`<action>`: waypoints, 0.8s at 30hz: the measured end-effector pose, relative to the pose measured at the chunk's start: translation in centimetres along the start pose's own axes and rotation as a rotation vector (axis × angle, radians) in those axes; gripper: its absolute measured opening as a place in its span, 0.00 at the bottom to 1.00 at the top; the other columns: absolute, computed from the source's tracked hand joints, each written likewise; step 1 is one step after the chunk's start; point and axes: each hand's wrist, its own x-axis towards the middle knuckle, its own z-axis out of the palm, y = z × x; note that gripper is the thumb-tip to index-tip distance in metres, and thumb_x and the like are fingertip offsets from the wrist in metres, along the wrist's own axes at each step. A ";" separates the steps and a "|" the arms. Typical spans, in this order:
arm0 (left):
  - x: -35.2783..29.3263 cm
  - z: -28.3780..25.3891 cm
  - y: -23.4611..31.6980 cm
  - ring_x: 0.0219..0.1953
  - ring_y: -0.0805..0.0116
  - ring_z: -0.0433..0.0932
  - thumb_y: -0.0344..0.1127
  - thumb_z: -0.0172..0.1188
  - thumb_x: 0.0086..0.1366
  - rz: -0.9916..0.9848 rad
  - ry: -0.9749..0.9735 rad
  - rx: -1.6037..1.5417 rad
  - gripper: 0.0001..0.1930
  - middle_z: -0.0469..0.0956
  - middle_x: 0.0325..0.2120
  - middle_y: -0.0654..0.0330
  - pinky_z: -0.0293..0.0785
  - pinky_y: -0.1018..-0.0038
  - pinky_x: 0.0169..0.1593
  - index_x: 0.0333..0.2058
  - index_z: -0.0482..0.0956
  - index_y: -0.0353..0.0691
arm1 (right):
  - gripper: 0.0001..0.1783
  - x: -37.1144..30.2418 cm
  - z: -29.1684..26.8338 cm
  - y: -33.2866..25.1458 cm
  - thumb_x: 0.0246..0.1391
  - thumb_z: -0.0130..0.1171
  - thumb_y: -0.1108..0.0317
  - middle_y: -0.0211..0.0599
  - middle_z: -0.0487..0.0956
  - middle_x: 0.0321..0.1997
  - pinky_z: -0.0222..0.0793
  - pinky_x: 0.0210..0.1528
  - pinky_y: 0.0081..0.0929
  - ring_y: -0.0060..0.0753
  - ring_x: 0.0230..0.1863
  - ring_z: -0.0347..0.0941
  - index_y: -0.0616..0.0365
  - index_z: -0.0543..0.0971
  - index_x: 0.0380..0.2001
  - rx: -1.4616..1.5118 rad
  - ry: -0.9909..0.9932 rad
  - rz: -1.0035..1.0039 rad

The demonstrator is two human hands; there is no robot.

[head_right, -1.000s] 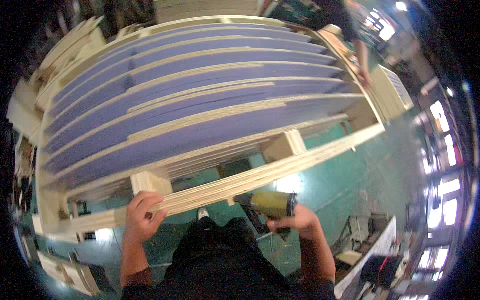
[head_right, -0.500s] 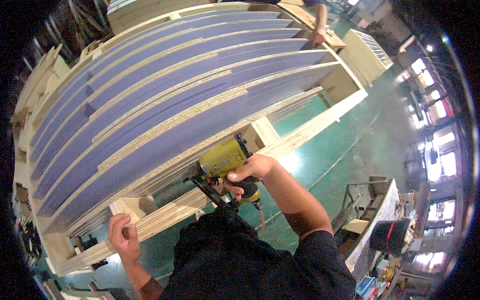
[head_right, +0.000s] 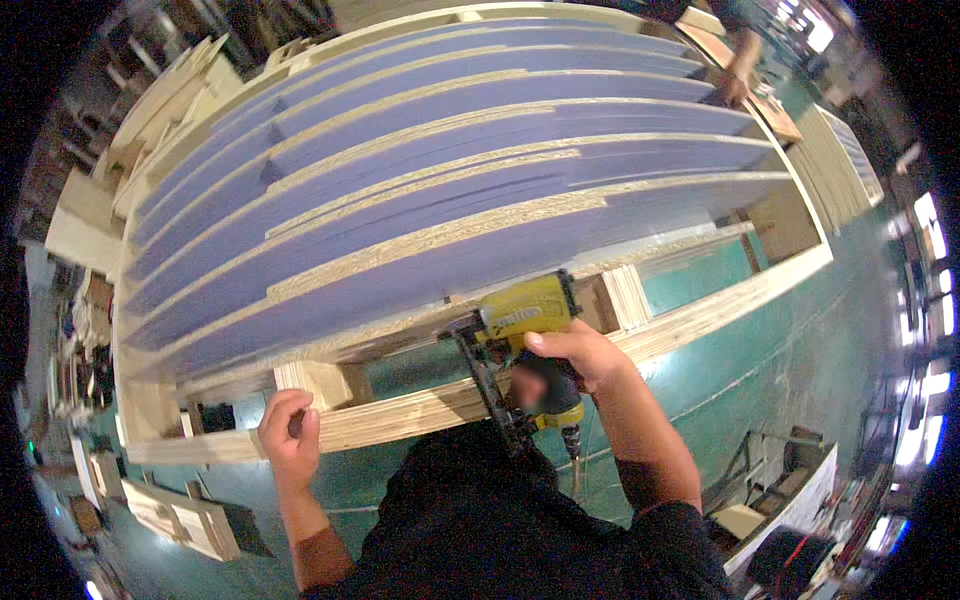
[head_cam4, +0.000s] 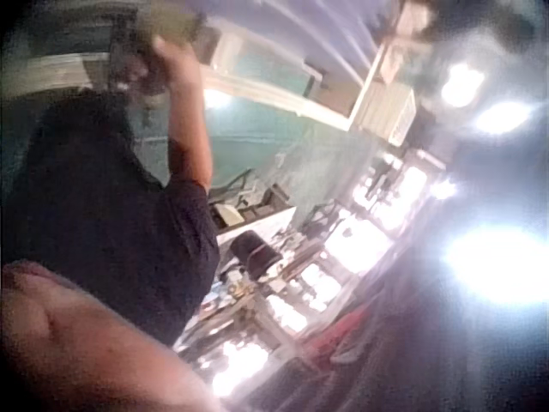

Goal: The person uses a pneumatic nail gun to fasten thin wooden strips to a large curved wooden frame. They repeatedly position the strips and drive nails into the joints, occasionally adjusting the frame or retrieving more materials from a nearby table.

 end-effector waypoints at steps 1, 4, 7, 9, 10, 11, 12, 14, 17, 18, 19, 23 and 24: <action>0.1 0.3 0.3 0.39 0.60 0.79 0.31 0.67 0.62 -0.039 0.008 -0.029 0.08 0.80 0.38 0.53 0.77 0.69 0.40 0.38 0.82 0.34 | 0.32 -0.5 0.0 -0.2 0.61 0.66 0.55 0.49 0.79 0.29 0.79 0.25 0.41 0.37 0.22 0.77 0.72 0.70 0.57 -0.039 0.055 -0.033; 0.8 1.2 0.6 0.39 0.59 0.80 0.34 0.69 0.63 0.031 0.039 0.031 0.09 0.81 0.38 0.55 0.77 0.67 0.42 0.37 0.82 0.35 | 0.32 -0.7 -2.0 0.5 0.59 0.66 0.57 0.53 0.80 0.30 0.79 0.23 0.39 0.40 0.21 0.79 0.72 0.70 0.56 -0.075 0.072 -0.098; 0.8 1.0 -0.1 0.41 0.55 0.80 0.35 0.69 0.61 0.115 0.035 0.093 0.08 0.82 0.37 0.57 0.77 0.62 0.47 0.35 0.83 0.38 | 0.37 -0.3 -3.8 1.4 0.56 0.68 0.57 0.59 0.80 0.37 0.79 0.23 0.38 0.42 0.22 0.80 0.73 0.69 0.59 -0.036 0.131 -0.136; 0.3 0.6 -0.5 0.42 0.55 0.80 0.36 0.69 0.61 0.122 0.026 0.137 0.08 0.82 0.37 0.57 0.76 0.62 0.47 0.35 0.83 0.39 | 0.41 -0.3 -5.8 2.6 0.53 0.70 0.57 0.63 0.80 0.43 0.79 0.23 0.38 0.44 0.23 0.79 0.73 0.67 0.62 -0.013 0.226 -0.154; 0.0 0.4 -0.4 0.42 0.55 0.80 0.36 0.69 0.61 0.118 0.027 0.165 0.08 0.82 0.37 0.57 0.76 0.61 0.48 0.35 0.83 0.40 | 0.41 -0.4 -7.6 3.0 0.53 0.70 0.56 0.61 0.80 0.44 0.80 0.27 0.39 0.46 0.27 0.80 0.72 0.67 0.62 -0.023 0.259 -0.160; -0.1 0.4 -0.1 0.42 0.55 0.80 0.36 0.69 0.61 0.115 0.038 0.156 0.08 0.82 0.37 0.57 0.76 0.61 0.48 0.35 0.83 0.40 | 0.42 -0.8 -9.6 3.6 0.52 0.70 0.56 0.58 0.81 0.45 0.81 0.32 0.41 0.48 0.31 0.81 0.70 0.67 0.63 -0.033 0.299 -0.172; -0.1 0.2 0.3 0.43 0.55 0.80 0.37 0.69 0.62 0.108 0.043 0.166 0.08 0.82 0.37 0.57 0.76 0.60 0.49 0.35 0.83 0.41 | 0.41 -0.6 -8.4 3.4 0.53 0.70 0.56 0.56 0.81 0.47 0.82 0.37 0.42 0.49 0.36 0.81 0.69 0.68 0.63 -0.034 0.283 -0.207; -0.1 0.1 -0.5 0.43 0.55 0.80 0.38 0.68 0.63 0.160 0.025 0.151 0.08 0.81 0.37 0.59 0.75 0.59 0.50 0.36 0.83 0.42 | 0.40 -0.9 -6.7 2.8 0.54 0.70 0.55 0.52 0.82 0.50 0.82 0.46 0.43 0.50 0.45 0.81 0.67 0.69 0.63 -0.045 0.252 -0.243; 0.2 -0.1 -0.2 0.43 0.56 0.79 0.38 0.67 0.64 0.167 -0.003 0.121 0.07 0.81 0.38 0.61 0.74 0.59 0.49 0.35 0.82 0.42 | 0.38 -1.1 -8.0 2.5 0.55 0.69 0.53 0.50 0.81 0.54 0.82 0.51 0.44 0.48 0.53 0.80 0.66 0.71 0.62 -0.097 0.222 -0.180; -0.2 -0.6 -0.3 0.43 0.56 0.79 0.37 0.67 0.64 0.152 0.001 0.133 0.07 0.81 0.37 0.60 0.74 0.59 0.49 0.35 0.82 0.42 | 0.38 -1.0 -8.4 2.5 0.55 0.69 0.53 0.50 0.81 0.54 0.82 0.52 0.44 0.48 0.54 0.80 0.66 0.71 0.62 -0.120 0.182 -0.178; 0.1 -0.3 -0.3 0.43 0.56 0.79 0.37 0.68 0.63 0.155 -0.007 0.129 0.07 0.81 0.37 0.60 0.74 0.60 0.49 0.35 0.83 0.42 | 0.39 -1.3 -8.6 2.0 0.55 0.70 0.52 0.50 0.81 0.55 0.82 0.53 0.44 0.47 0.55 0.80 0.66 0.71 0.62 -0.141 0.162 -0.191; 0.5 1.4 -0.8 0.43 0.57 0.80 0.37 0.68 0.63 0.203 0.006 0.127 0.06 0.81 0.38 0.60 0.75 0.59 0.49 0.35 0.83 0.43 | 0.37 -2.2 -7.1 1.2 0.53 0.70 0.61 0.51 0.81 0.54 0.83 0.51 0.46 0.47 0.50 0.82 0.68 0.70 0.62 -0.185 0.230 -0.182; -0.1 1.5 -1.0 0.43 0.57 0.80 0.38 0.68 0.63 0.175 0.016 0.155 0.07 0.82 0.37 0.59 0.76 0.59 0.49 0.36 0.84 0.43 | 0.36 -1.4 -5.8 0.9 0.52 0.70 0.61 0.50 0.81 0.53 0.83 0.50 0.45 0.46 0.49 0.82 0.69 0.72 0.61 -0.166 0.215 -0.148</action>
